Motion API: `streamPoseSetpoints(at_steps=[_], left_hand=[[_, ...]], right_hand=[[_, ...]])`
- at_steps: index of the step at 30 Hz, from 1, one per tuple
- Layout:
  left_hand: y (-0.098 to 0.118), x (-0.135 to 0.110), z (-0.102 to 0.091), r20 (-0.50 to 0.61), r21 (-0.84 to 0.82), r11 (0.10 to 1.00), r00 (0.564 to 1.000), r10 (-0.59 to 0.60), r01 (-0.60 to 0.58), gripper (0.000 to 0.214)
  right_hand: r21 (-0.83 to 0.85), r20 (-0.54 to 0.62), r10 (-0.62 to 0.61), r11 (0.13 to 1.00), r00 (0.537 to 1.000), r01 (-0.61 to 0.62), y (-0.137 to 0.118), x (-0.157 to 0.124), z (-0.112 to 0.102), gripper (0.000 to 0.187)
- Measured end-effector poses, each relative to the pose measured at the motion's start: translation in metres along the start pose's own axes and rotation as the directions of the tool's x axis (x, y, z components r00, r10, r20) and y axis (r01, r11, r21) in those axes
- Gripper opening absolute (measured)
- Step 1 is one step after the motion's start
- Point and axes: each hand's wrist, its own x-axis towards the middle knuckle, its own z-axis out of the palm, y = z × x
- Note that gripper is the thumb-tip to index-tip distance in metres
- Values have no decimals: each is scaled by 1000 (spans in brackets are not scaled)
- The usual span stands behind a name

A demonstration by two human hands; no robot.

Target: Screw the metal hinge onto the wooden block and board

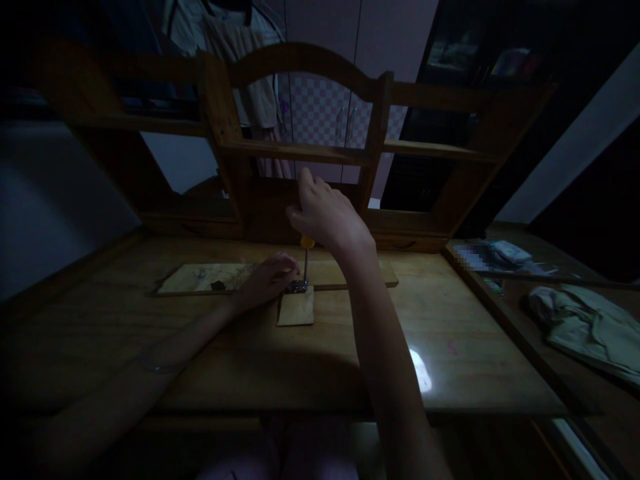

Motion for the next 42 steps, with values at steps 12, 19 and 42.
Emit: streamPoseSetpoints(at_steps=[12, 19, 42], left_hand=[[6, -1, -3, 139, 91, 989, 985, 106, -119, 22], [4, -1, 2, 100, 116, 993, 995, 8, -19, 22], [0, -1, 9, 76, 138, 990, 997, -18, 7, 16]], right_hand=[[-42, 7, -3, 999, 1000, 3, 5, 3, -1, 27], [18, 10, -13, 1000, 1000, 13, 2, 1, -2, 35], [-75, -17, -13, 997, 1000, 12, 4, 4, 2, 23]])
